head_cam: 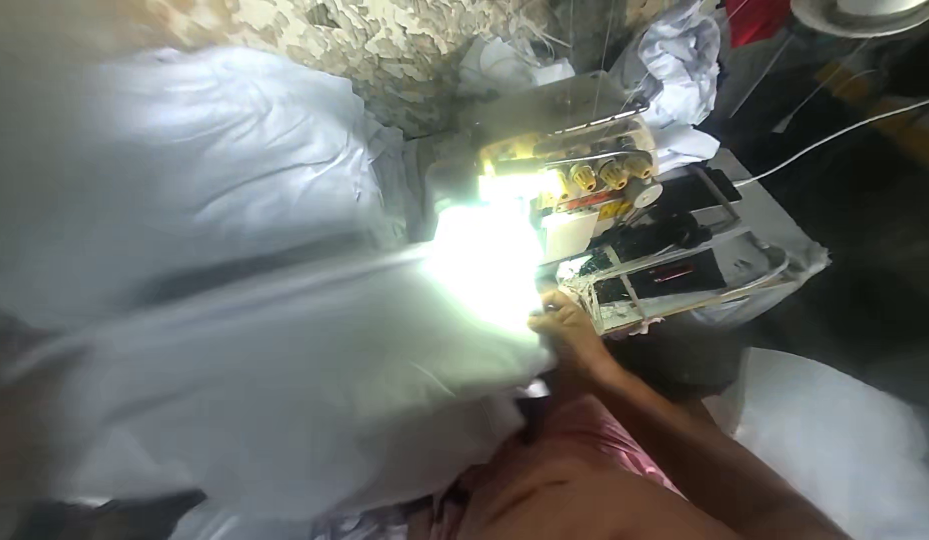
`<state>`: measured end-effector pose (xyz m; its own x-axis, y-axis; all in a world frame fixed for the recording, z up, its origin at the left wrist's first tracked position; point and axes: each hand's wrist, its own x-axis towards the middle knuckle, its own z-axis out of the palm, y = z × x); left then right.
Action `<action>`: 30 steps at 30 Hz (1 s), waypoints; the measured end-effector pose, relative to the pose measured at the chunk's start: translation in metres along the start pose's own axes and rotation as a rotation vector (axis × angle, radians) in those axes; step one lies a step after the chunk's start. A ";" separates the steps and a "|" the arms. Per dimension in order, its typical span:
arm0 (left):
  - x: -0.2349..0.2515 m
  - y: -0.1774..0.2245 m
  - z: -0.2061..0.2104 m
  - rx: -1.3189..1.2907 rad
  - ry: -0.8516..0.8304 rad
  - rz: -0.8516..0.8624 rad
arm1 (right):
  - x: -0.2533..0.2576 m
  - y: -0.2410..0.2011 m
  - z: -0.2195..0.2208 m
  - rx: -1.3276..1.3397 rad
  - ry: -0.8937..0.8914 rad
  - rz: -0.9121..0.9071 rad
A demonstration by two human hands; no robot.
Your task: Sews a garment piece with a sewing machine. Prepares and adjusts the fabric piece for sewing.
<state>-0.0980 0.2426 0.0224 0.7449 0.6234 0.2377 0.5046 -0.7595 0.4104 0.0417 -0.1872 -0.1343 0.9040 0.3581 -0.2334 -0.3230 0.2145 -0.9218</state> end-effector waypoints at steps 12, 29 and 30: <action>-0.062 0.193 0.200 -0.262 -0.101 0.543 | 0.001 0.038 0.014 -0.059 0.210 0.020; -0.051 0.198 0.206 -0.319 -0.375 0.392 | 0.003 0.020 -0.010 -0.860 0.205 -0.290; -0.049 0.199 0.203 -0.311 -0.401 0.399 | 0.006 0.025 -0.010 -0.888 0.243 -0.298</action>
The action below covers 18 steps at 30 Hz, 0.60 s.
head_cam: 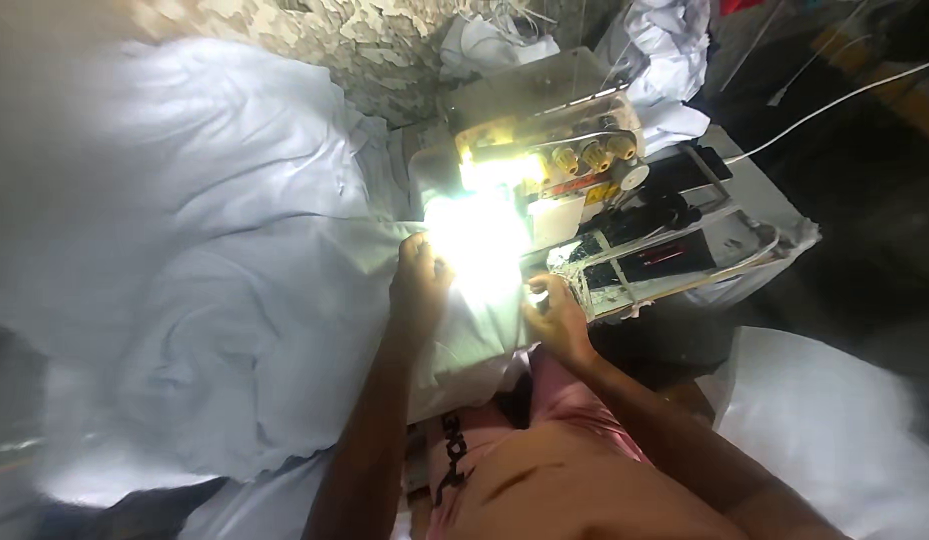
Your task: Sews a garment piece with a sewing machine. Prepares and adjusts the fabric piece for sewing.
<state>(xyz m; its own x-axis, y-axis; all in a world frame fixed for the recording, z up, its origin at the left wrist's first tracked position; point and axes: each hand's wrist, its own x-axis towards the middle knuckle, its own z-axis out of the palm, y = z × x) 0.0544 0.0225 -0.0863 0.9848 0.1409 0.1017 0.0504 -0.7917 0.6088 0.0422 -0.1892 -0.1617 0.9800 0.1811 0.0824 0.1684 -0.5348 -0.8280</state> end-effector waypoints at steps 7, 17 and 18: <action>0.004 0.000 -0.006 0.037 -0.060 0.024 | -0.003 -0.003 0.012 0.009 0.017 -0.010; 0.008 0.007 -0.009 0.165 -0.097 0.005 | 0.006 -0.006 0.005 0.216 -0.052 0.006; 0.009 0.007 -0.011 0.170 -0.106 0.001 | 0.002 -0.006 0.005 0.319 -0.056 0.039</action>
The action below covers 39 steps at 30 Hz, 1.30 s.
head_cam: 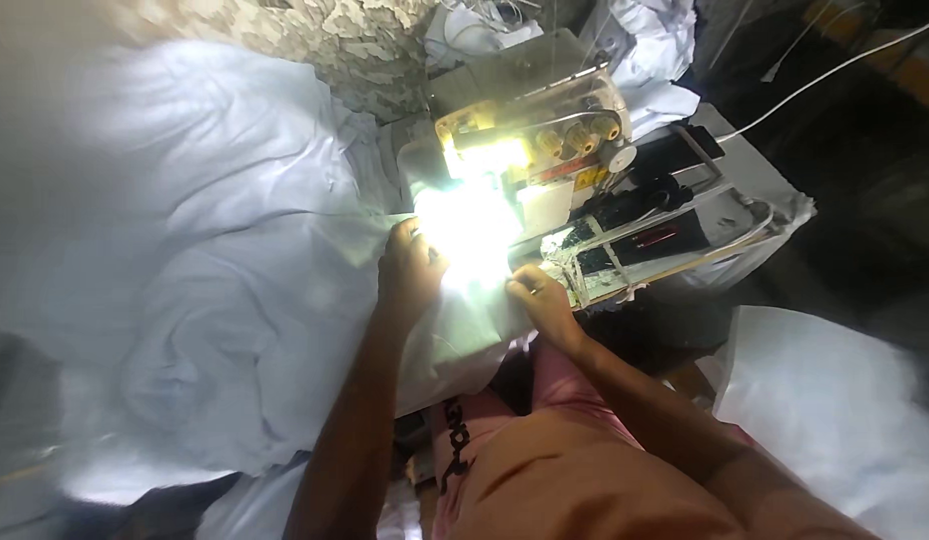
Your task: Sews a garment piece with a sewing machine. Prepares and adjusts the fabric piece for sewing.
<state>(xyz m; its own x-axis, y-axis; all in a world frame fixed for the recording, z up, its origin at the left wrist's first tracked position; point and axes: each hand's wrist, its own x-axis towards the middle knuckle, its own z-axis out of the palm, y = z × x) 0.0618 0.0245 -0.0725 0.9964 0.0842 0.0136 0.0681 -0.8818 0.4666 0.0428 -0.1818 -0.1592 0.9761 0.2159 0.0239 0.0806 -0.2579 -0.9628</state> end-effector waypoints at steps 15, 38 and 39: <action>0.010 -0.001 -0.023 0.062 -0.061 0.047 | -0.015 -0.042 0.004 0.373 -0.099 0.072; -0.013 0.030 0.059 0.043 0.364 0.263 | 0.040 -0.029 0.015 0.196 0.230 -0.117; -0.012 0.028 0.059 0.045 0.365 0.272 | 0.031 -0.025 0.016 0.193 0.194 -0.095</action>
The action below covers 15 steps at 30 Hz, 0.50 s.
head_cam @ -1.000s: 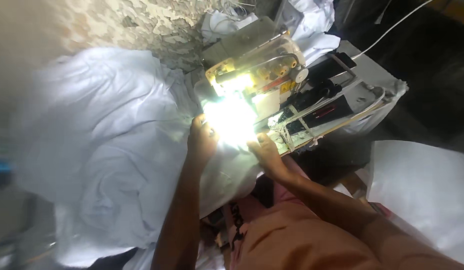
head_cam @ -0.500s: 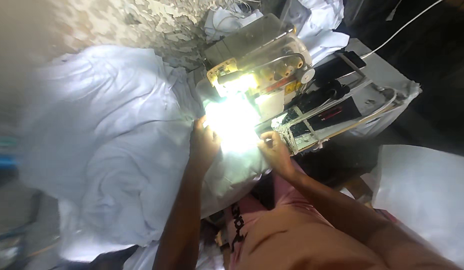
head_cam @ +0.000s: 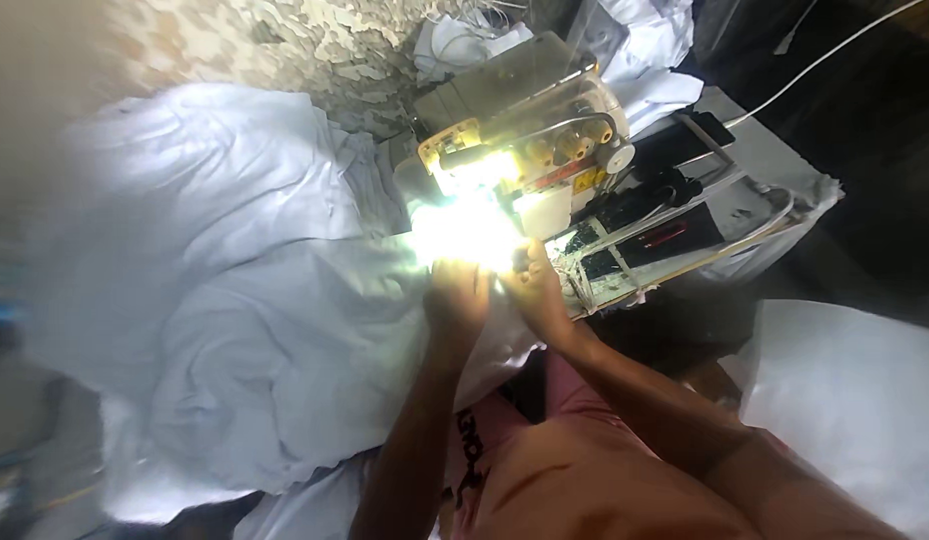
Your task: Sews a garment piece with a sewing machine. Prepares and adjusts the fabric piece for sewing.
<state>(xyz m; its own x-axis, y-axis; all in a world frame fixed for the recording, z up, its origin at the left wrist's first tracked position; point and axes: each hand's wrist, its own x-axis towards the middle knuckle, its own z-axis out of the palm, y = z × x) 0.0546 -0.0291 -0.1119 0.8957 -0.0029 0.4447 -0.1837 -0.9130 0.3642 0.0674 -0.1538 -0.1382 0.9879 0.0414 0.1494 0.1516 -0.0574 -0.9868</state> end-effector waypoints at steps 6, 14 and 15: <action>0.006 0.001 0.005 0.082 -0.033 -0.054 | -0.038 0.014 -0.016 0.061 -0.138 0.300; 0.004 0.005 0.009 0.126 -0.036 -0.076 | -0.042 0.014 -0.003 0.139 -0.082 0.312; 0.003 0.005 0.007 0.113 -0.050 -0.075 | -0.044 0.012 -0.004 0.147 -0.071 0.289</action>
<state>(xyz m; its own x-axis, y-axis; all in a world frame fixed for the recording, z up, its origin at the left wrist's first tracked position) 0.0588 -0.0370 -0.1144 0.9249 0.0496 0.3769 -0.0709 -0.9516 0.2992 0.0260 -0.1600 -0.1559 0.9838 0.1145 -0.1377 -0.1460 0.0670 -0.9870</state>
